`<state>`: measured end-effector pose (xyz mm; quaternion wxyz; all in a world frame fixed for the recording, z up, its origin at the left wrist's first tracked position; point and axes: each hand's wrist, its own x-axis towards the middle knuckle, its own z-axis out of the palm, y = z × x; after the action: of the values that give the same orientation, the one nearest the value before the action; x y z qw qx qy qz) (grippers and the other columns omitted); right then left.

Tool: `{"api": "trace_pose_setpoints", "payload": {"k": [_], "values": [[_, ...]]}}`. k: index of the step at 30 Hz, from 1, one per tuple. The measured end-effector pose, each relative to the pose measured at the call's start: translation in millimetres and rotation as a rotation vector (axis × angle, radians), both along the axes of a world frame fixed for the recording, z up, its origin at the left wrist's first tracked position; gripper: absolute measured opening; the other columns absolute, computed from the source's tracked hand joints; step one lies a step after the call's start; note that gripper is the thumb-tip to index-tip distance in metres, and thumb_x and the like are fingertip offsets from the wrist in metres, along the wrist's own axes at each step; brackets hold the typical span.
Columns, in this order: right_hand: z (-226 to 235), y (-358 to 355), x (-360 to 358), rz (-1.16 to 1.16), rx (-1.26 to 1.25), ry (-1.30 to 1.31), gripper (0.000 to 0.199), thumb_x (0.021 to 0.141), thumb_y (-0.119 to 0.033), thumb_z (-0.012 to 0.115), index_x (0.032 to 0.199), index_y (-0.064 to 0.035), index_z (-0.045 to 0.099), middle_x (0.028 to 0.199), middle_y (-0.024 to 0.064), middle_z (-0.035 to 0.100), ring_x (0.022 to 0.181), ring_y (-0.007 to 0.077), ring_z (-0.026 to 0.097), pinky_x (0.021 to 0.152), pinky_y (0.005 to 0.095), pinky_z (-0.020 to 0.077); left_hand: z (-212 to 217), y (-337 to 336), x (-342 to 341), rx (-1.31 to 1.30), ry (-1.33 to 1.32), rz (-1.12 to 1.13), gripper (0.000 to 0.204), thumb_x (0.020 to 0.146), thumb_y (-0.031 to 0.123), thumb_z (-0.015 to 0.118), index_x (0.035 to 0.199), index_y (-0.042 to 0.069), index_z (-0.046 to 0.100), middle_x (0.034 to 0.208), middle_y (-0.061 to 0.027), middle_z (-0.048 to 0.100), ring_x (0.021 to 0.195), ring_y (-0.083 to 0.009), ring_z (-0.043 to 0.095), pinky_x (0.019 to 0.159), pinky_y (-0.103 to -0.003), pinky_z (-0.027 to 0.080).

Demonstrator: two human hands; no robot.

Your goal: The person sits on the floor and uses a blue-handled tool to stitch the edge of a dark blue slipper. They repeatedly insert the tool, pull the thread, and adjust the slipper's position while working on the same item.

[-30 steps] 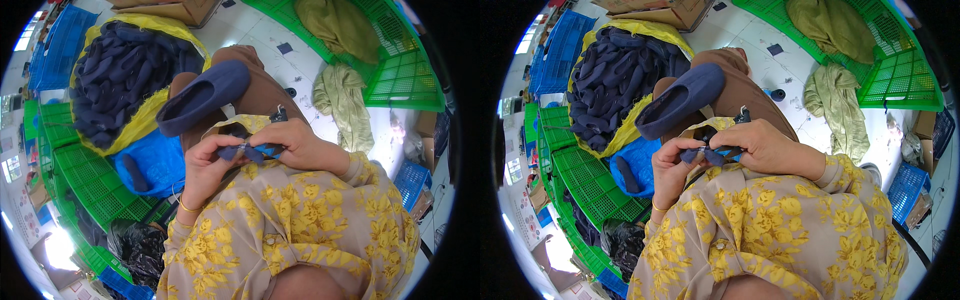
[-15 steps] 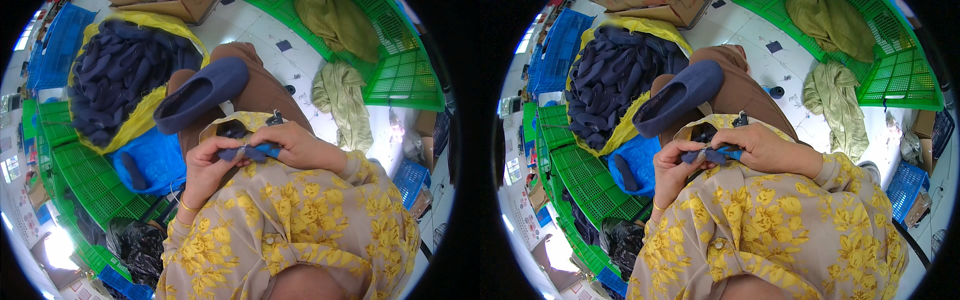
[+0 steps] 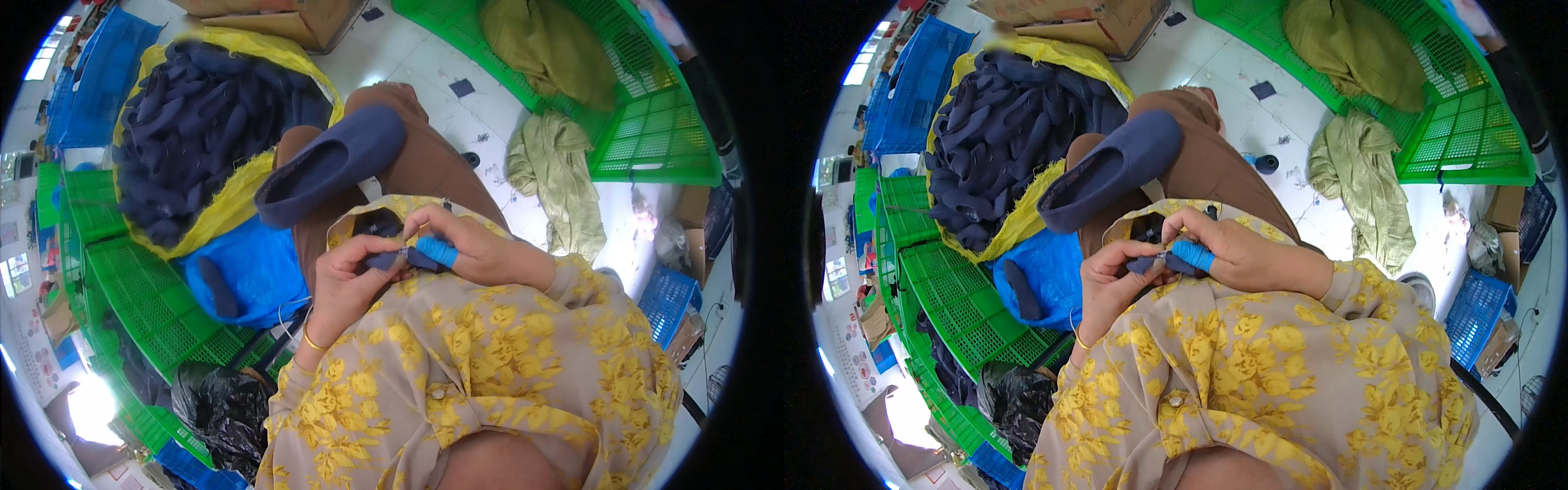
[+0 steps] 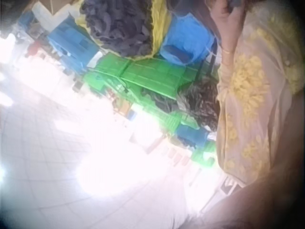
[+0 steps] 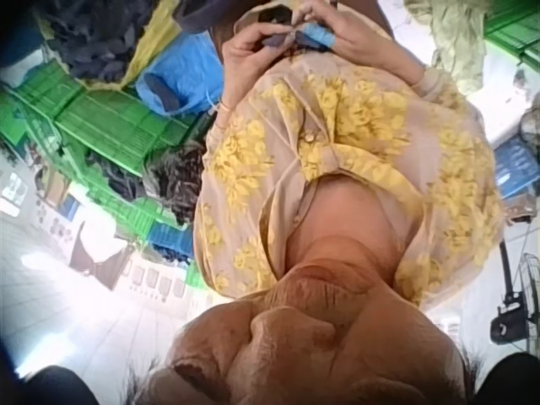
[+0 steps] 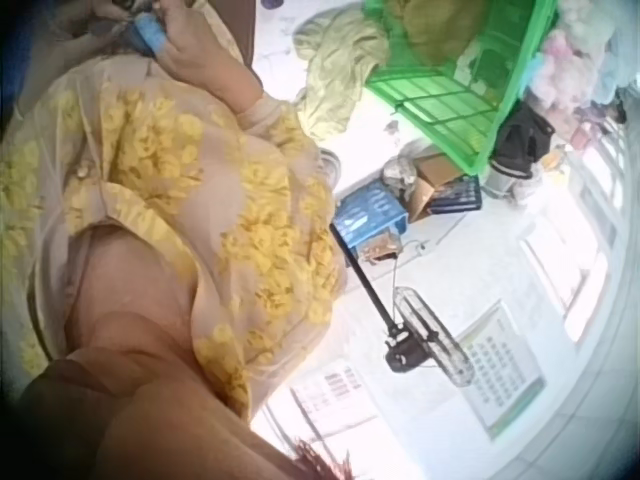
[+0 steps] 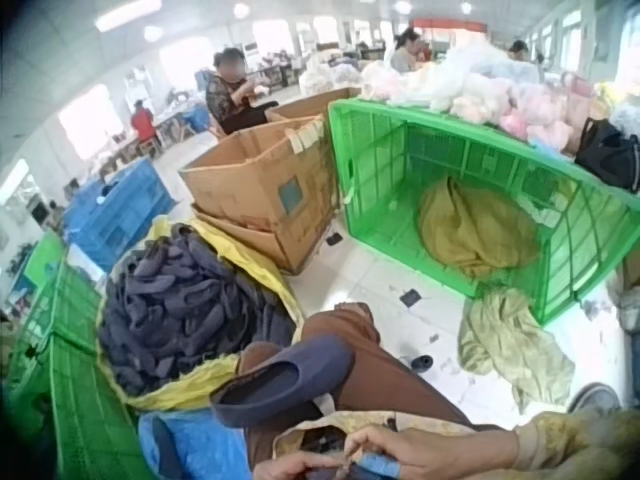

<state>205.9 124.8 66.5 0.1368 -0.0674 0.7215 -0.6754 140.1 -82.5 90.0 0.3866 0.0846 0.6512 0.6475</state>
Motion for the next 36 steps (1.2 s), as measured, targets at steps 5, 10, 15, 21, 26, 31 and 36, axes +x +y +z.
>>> {"api": "trace_pose_setpoints", "payload": {"k": [5, 10, 15, 21, 26, 31, 36], "values": [[-7.4, -8.0, -1.0, 0.017, -0.089, 0.002, 0.022, 0.098, -0.022, 0.055, 0.116, -0.0121, 0.048, 0.096, 0.0099, 0.065, 0.086, 0.0213, 0.066, 0.075, 0.0344, 0.0505, -23.4, -8.5, -3.0, -0.123, 0.221, -0.126, 0.017, 0.084, 0.007, 0.072, 0.100, 0.001, 0.069, 0.090, -0.0005, 0.069, 0.082, -0.0080, 0.061, 0.074, -0.023, 0.050], [-8.5, -0.2, -3.9, 0.075, 0.084, 0.069, 0.019, 0.094, -0.020, 0.057, 0.110, -0.0136, 0.049, 0.089, 0.0112, 0.063, 0.079, 0.0297, 0.063, 0.070, 0.0389, 0.0482, -35.3, -5.0, -6.3, -0.127, 0.189, -0.181, 0.015, 0.084, 0.005, 0.071, 0.098, 0.001, 0.067, 0.090, 0.0011, 0.065, 0.081, -0.0053, 0.057, 0.074, -0.021, 0.048], [-10.5, -4.7, -6.4, -0.045, 0.335, 0.265, 0.028, 0.082, -0.005, 0.056, 0.109, -0.0123, 0.052, 0.102, 0.0114, 0.059, 0.089, 0.0377, 0.060, 0.067, 0.0460, 0.0475, -23.6, 1.3, 2.0, -0.006, 0.019, -0.014, 0.012, 0.088, -0.001, 0.064, 0.100, -0.002, 0.065, 0.090, -0.0022, 0.066, 0.081, -0.0061, 0.060, 0.073, -0.021, 0.050], [-12.2, -15.3, -5.8, -0.156, 0.195, 0.449, 0.030, 0.079, 0.000, 0.059, 0.107, -0.0108, 0.055, 0.109, 0.0076, 0.054, 0.097, 0.0310, 0.057, 0.074, 0.0374, 0.0478, -28.2, 1.7, 3.3, -0.001, -0.003, 0.008, 0.012, 0.086, -0.002, 0.065, 0.097, -0.001, 0.066, 0.087, -0.0007, 0.066, 0.076, -0.0045, 0.058, 0.068, -0.019, 0.047], [-2.0, -10.5, -3.4, -0.253, -0.037, 0.376, 0.026, 0.081, 0.002, 0.056, 0.105, -0.0077, 0.054, 0.101, 0.0077, 0.058, 0.092, 0.0249, 0.058, 0.078, 0.0334, 0.0473, -39.1, -0.8, 3.0, -0.060, 0.122, -0.076, 0.013, 0.086, -0.001, 0.068, 0.098, -0.001, 0.067, 0.086, -0.0004, 0.066, 0.077, -0.0044, 0.057, 0.068, -0.019, 0.047], [25.5, -6.3, -5.8, -0.256, -0.274, 0.171, 0.012, 0.101, -0.014, 0.049, 0.110, -0.0070, 0.050, 0.090, 0.0031, 0.060, 0.083, 0.0107, 0.057, 0.076, 0.0268, 0.0457, -37.2, 3.9, 1.9, -0.017, 0.135, -0.061, 0.017, 0.087, 0.000, 0.066, 0.104, 0.000, 0.068, 0.087, -0.0007, 0.067, 0.079, -0.0051, 0.058, 0.070, -0.020, 0.048], [23.8, 3.2, -12.9, -0.301, -0.564, -0.023, 0.009, 0.101, -0.016, 0.051, 0.107, -0.0105, 0.053, 0.083, -0.0053, 0.047, 0.071, 0.0036, 0.043, 0.061, 0.0196, 0.0366, -37.0, -3.1, -11.3, -0.170, 0.584, -0.227, 0.022, 0.088, 0.006, 0.065, 0.110, 0.005, 0.067, 0.090, -0.0086, 0.070, 0.078, -0.0115, 0.066, 0.069, -0.025, 0.051]]}}
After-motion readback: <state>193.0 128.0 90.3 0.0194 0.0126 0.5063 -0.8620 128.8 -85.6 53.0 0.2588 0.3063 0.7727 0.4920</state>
